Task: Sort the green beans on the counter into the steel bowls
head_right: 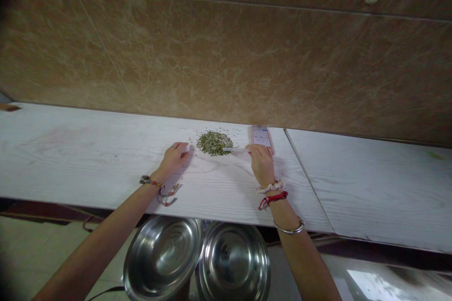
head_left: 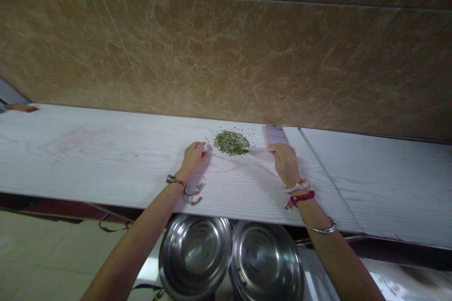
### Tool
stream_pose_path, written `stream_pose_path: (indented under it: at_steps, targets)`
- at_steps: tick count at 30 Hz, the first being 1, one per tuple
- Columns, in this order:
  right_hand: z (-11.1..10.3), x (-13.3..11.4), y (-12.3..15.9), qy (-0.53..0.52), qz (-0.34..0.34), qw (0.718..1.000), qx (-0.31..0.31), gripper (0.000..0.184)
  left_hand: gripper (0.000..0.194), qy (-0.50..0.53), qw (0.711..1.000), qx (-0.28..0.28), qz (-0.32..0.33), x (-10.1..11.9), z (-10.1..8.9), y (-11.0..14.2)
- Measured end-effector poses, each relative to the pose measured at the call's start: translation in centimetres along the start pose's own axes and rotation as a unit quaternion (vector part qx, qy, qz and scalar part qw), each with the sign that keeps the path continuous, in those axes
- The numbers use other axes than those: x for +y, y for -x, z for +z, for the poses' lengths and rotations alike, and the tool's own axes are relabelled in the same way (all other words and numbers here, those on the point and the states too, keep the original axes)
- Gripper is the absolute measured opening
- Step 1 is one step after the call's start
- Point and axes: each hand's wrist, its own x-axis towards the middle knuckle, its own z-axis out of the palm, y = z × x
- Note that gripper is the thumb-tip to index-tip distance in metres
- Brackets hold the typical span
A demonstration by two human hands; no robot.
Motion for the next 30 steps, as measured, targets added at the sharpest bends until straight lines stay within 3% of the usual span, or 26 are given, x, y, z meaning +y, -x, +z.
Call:
stream_pose_path:
  at_steps: [8, 13, 18, 24, 30]
  targets:
    - [-0.7, 0.5, 0.2, 0.017, -0.02, 0.999, -0.037, 0.023, 0.035, 0.013, 1.0, 0.011, 0.011, -0.3, 0.2, 0.0]
    - [-0.7, 0.1, 0.0, 0.013, -0.02, 1.0, -0.008, 0.024, 0.035, 0.039, 0.999, 0.012, 0.01, -0.1, 0.2, 0.0]
    - [-0.8, 0.0, -0.1, 0.017, -0.028, 0.999, -0.018, 0.025, 0.034, 0.072, 0.997, 0.011, 0.023, 0.0, 0.2, -0.1]
    - [-1.4, 0.1, 0.0, -0.003, -0.057, 0.998, 0.011, 0.021, 0.034, 0.059, 0.998, 0.012, 0.032, 0.0, 0.1, 0.0]
    - [-1.3, 0.2, 0.1, -0.003, -0.055, 0.998, -0.006, 0.021, 0.035, 0.042, 0.998, 0.019, 0.038, 0.0, 0.1, 0.0]
